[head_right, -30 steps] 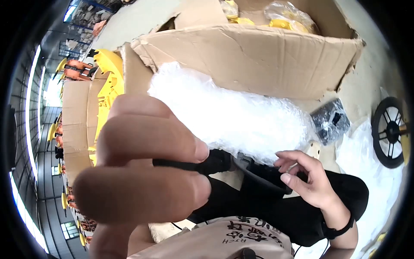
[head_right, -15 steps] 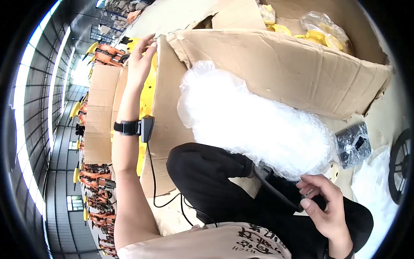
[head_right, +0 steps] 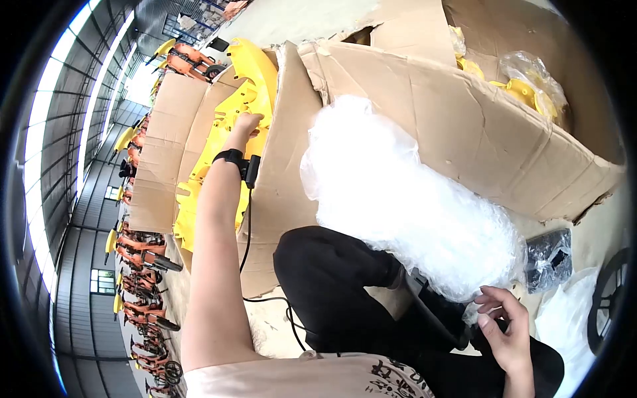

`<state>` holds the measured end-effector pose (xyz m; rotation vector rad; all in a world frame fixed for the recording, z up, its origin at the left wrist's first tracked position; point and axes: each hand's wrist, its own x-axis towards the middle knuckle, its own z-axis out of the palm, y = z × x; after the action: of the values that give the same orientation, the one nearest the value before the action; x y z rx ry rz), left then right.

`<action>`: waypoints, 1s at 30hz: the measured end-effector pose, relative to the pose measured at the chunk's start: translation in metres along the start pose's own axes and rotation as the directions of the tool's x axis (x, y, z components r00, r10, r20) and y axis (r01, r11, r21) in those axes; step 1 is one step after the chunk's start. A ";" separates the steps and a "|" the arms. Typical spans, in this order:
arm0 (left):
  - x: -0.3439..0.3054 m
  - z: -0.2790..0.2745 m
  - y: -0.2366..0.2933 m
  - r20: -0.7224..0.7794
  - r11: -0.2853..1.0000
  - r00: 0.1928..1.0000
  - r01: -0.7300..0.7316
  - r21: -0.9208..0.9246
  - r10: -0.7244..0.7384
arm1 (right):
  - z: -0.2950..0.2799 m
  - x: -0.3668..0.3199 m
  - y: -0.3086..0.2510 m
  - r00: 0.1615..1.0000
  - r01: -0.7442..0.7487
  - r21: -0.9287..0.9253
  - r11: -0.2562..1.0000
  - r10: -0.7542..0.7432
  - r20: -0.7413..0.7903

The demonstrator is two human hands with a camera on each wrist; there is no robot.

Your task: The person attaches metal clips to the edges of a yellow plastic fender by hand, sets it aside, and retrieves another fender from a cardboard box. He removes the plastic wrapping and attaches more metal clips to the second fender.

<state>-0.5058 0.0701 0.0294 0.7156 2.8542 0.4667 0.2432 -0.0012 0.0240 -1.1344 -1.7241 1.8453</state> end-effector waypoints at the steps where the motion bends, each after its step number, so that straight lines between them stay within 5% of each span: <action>1: -0.006 0.003 0.003 0.005 0.994 0.999 0.041 -0.106 -0.040 | 0.000 0.002 0.002 1.000 0.004 -0.006 1.000 -0.004 -0.002; 5: -0.010 0.005 0.006 -0.017 0.963 0.994 0.100 -0.251 -0.108 | 0.000 0.007 0.004 1.000 0.000 -0.031 1.000 0.000 0.008; 7: 0.005 0.004 -0.003 0.087 0.921 0.984 0.179 -0.347 -0.158 | 0.000 0.009 0.003 1.000 0.002 -0.044 0.999 -0.002 0.007; 11: 0.017 0.003 -0.013 0.026 0.888 0.992 0.123 -0.442 -0.124 | 0.002 0.010 0.004 0.999 0.026 -0.066 0.997 -0.024 0.024; 14: -0.005 -0.005 0.002 -0.018 0.720 0.961 0.193 -0.666 -0.274 | 0.003 0.008 0.002 0.998 0.053 -0.093 0.994 -0.050 0.037; 16: -0.015 -0.011 0.005 0.248 0.319 0.962 0.273 -0.908 -0.116 | 0.003 0.005 0.001 0.997 0.069 -0.106 0.992 -0.066 0.040; 20: -0.032 -0.028 0.005 0.325 0.064 0.941 0.320 -0.945 0.096 | 0.002 -0.002 -0.003 0.993 0.113 -0.122 0.986 -0.110 0.037; 24: -0.040 -0.040 0.012 0.159 0.184 0.986 0.166 -0.969 -0.055 | 0.000 -0.008 -0.006 0.990 0.143 -0.155 0.977 -0.141 0.029; 26: -0.045 -0.040 0.018 -0.318 0.446 0.943 -0.245 -0.861 -0.096 | 0.000 -0.011 -0.008 0.989 0.148 -0.163 0.976 -0.145 0.030; 27: -0.051 -0.042 0.021 -0.320 0.448 0.943 -0.246 -0.859 -0.096 | 0.000 -0.012 -0.010 0.988 0.151 -0.175 0.973 -0.147 0.035; 29: -0.070 -0.051 0.032 -0.513 0.921 0.858 -0.176 -0.347 -0.029 | 0.001 -0.015 -0.014 0.986 0.165 -0.194 0.967 -0.161 0.039; 30: -0.077 -0.053 0.038 -0.577 0.997 0.815 -0.079 -0.016 0.055 | 0.002 -0.015 -0.015 0.984 0.179 -0.217 0.960 -0.175 0.039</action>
<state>-0.4345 0.0514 0.0985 0.7765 3.3694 0.8865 0.2475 -0.0109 0.0427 -1.0050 -2.0100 1.5955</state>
